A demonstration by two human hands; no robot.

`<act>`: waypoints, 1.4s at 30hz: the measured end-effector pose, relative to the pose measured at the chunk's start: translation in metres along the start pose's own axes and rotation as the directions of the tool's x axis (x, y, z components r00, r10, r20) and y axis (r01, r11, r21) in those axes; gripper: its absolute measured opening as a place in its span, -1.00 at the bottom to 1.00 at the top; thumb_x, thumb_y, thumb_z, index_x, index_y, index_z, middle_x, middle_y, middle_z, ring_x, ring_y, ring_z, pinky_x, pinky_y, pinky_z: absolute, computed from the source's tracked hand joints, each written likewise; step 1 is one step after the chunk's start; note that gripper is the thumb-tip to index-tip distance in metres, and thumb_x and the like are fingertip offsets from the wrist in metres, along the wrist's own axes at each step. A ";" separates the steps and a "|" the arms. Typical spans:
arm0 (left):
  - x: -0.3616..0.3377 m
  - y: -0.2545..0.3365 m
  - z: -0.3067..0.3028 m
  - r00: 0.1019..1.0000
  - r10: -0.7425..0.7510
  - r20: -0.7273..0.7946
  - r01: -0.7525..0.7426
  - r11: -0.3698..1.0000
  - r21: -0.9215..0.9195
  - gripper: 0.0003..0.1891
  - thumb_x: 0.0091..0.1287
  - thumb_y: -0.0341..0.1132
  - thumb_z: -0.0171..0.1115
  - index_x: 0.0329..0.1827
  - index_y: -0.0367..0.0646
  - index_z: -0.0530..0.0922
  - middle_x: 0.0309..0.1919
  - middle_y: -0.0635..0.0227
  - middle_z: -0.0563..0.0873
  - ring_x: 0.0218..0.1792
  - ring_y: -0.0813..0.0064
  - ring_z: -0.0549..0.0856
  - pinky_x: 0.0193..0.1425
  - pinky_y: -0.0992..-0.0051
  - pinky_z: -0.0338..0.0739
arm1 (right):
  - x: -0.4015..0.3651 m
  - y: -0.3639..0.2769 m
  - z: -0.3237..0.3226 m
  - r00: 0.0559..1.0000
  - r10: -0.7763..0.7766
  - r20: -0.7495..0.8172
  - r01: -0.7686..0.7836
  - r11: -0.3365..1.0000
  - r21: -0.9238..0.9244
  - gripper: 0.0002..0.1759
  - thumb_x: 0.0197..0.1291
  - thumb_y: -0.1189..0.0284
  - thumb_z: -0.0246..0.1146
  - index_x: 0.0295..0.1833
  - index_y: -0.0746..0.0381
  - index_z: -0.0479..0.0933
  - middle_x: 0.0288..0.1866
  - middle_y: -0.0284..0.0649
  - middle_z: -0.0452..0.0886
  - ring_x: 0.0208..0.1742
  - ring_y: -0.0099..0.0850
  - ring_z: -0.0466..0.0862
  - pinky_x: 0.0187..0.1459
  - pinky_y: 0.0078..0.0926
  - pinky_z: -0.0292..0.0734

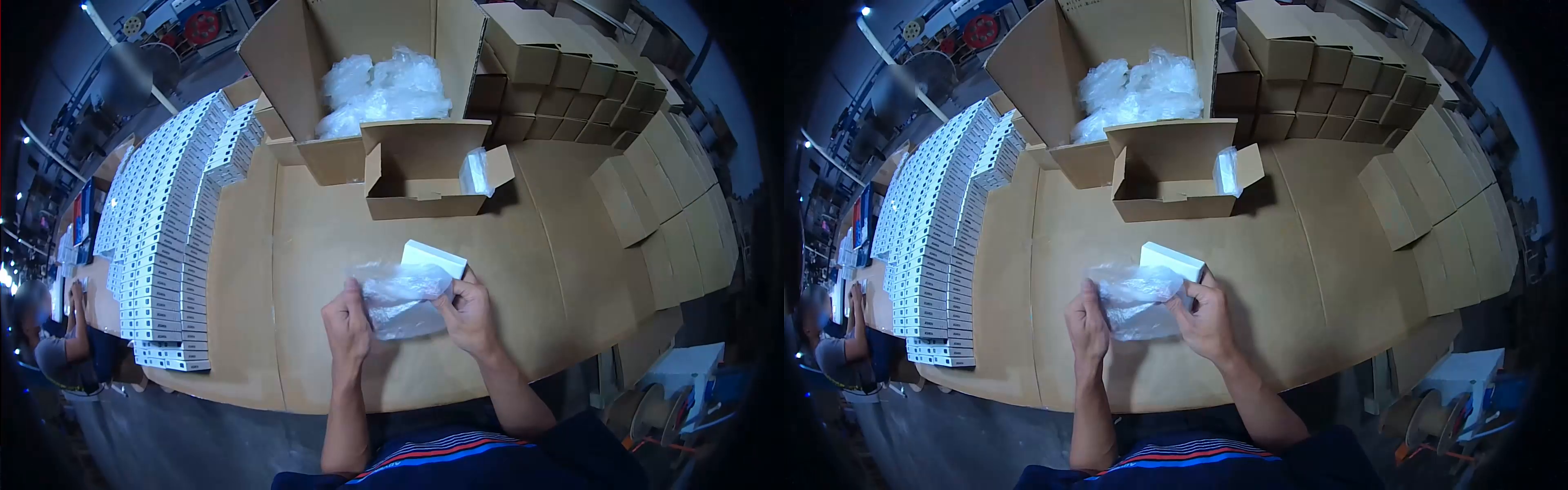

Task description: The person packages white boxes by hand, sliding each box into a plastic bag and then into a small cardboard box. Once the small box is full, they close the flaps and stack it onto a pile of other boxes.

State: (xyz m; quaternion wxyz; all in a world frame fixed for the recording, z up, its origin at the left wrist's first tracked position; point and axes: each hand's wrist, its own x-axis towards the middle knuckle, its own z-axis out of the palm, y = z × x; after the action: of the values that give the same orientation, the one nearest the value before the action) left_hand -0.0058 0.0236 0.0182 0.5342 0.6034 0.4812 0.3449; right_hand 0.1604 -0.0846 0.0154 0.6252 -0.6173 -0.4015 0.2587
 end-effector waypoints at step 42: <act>0.046 0.061 -0.007 0.769 0.249 0.589 -0.366 0.927 0.086 -0.56 0.56 -0.46 0.20 0.49 -0.08 0.50 -0.48 0.25 0.78 -0.44 0.57 0.76 -0.33 0.46 0.61 | -0.010 -0.029 -0.030 0.961 0.075 0.266 0.029 0.929 -0.368 -0.78 0.40 0.38 0.34 -0.18 0.34 0.70 0.04 0.15 0.52 0.00 0.06 0.62 0.08 -0.10 0.52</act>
State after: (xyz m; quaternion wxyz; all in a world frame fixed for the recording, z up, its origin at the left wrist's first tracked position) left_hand 0.0146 0.0716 0.0747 0.5270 0.7985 0.2258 0.1838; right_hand 0.1743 -0.1131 0.0446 0.4333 -0.6862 -0.5184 0.2693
